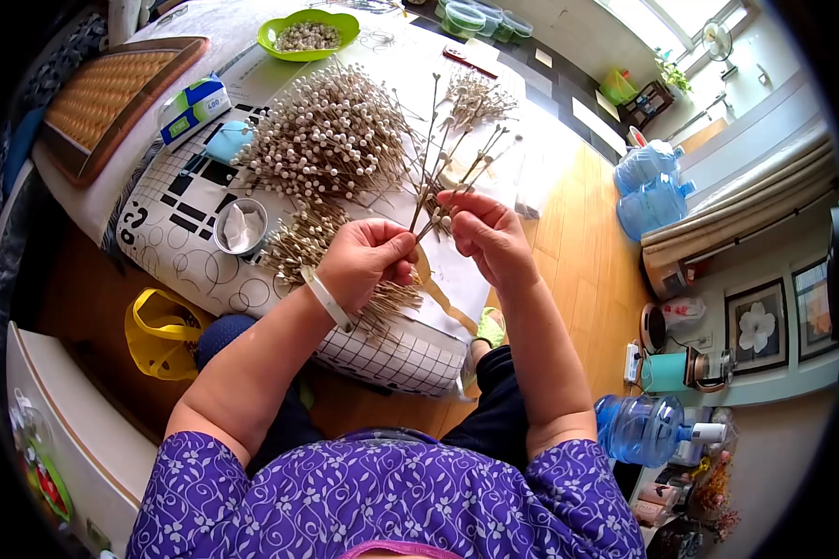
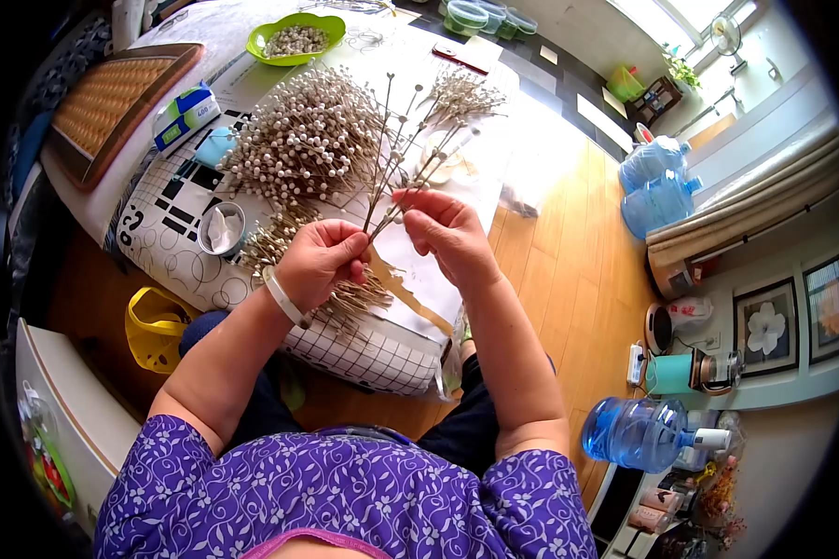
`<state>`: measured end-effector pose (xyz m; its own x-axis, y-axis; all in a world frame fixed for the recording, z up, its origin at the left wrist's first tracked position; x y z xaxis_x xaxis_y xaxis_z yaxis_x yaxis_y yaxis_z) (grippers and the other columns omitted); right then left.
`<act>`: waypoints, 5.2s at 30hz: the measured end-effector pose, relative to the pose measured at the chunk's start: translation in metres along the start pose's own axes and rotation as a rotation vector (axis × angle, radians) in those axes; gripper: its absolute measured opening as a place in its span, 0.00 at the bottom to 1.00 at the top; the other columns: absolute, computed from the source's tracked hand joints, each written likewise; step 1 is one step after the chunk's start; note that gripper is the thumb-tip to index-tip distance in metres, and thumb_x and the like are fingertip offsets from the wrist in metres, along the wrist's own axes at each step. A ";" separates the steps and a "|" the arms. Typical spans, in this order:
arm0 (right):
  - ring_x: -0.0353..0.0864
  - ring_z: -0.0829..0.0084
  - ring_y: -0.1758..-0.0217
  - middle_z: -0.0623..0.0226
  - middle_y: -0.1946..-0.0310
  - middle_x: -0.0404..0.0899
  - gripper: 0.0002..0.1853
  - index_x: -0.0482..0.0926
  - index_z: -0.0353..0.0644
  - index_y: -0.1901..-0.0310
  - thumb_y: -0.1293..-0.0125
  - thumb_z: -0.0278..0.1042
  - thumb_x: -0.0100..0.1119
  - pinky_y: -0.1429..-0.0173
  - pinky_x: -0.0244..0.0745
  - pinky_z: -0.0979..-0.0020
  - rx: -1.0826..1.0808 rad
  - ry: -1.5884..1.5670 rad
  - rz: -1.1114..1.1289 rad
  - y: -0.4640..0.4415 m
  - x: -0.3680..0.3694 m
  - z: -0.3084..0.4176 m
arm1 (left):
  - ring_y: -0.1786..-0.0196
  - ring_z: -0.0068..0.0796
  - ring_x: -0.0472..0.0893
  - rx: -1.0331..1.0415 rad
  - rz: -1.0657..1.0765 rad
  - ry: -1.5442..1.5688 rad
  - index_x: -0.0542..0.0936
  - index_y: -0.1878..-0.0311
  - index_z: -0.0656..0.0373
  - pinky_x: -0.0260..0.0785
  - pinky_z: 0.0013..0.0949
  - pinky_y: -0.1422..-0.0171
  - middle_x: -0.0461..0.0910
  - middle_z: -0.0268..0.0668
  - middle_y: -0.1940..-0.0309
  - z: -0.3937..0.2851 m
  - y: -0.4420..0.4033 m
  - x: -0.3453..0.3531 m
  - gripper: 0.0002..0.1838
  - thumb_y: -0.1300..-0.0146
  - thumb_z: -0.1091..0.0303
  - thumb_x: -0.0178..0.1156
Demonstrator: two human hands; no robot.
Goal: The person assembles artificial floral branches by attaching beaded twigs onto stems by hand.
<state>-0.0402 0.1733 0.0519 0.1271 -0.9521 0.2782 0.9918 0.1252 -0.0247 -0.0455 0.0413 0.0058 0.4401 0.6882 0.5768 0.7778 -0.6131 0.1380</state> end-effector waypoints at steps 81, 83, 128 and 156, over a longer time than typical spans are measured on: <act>0.76 0.81 0.72 0.68 0.74 0.77 0.10 0.78 0.35 0.65 0.42 0.34 0.59 0.66 0.74 0.79 0.075 -0.121 -0.172 0.003 -0.012 -0.042 | 0.73 0.39 0.76 0.716 -0.094 -1.183 0.77 0.66 0.66 0.68 0.33 0.69 0.76 0.43 0.76 -0.044 0.016 0.031 0.05 0.46 0.80 0.54; 0.78 0.78 0.63 0.66 0.65 0.78 0.11 0.76 0.37 0.59 0.40 0.33 0.57 0.62 0.75 0.79 0.021 -0.015 -0.082 0.002 -0.007 -0.037 | 0.75 0.36 0.76 0.663 -0.119 -1.122 0.77 0.67 0.66 0.67 0.32 0.70 0.76 0.42 0.77 -0.044 0.015 0.027 0.04 0.46 0.79 0.54; 0.67 0.88 0.80 0.75 0.82 0.73 0.09 0.77 0.36 0.74 0.41 0.32 0.57 0.77 0.62 0.85 -0.045 0.098 -0.225 0.009 0.012 -0.053 | 0.76 0.18 0.76 -0.172 0.033 -0.321 0.77 0.67 0.65 0.72 0.21 0.72 0.77 0.34 0.77 -0.002 -0.004 -0.009 0.09 0.41 0.67 0.58; 0.70 0.86 0.77 0.72 0.79 0.76 0.08 0.76 0.35 0.73 0.41 0.31 0.57 0.73 0.64 0.84 -0.032 0.002 -0.062 0.007 0.018 -0.041 | 0.82 0.14 0.71 -0.210 0.109 -0.275 0.76 0.68 0.63 0.72 0.20 0.74 0.71 0.29 0.83 0.004 0.000 0.002 0.11 0.37 0.65 0.52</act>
<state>-0.0304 0.1459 0.0170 0.0653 -0.9584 0.2779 0.9976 0.0568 -0.0385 -0.0425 0.0440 0.0033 0.6418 0.6757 0.3627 0.6234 -0.7351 0.2663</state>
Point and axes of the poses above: each hand's wrist, its own y-axis away from the middle knuckle, its own x-axis out of the palm, z = x × y, the point moved 8 cm from there along -y, towards the middle knuckle
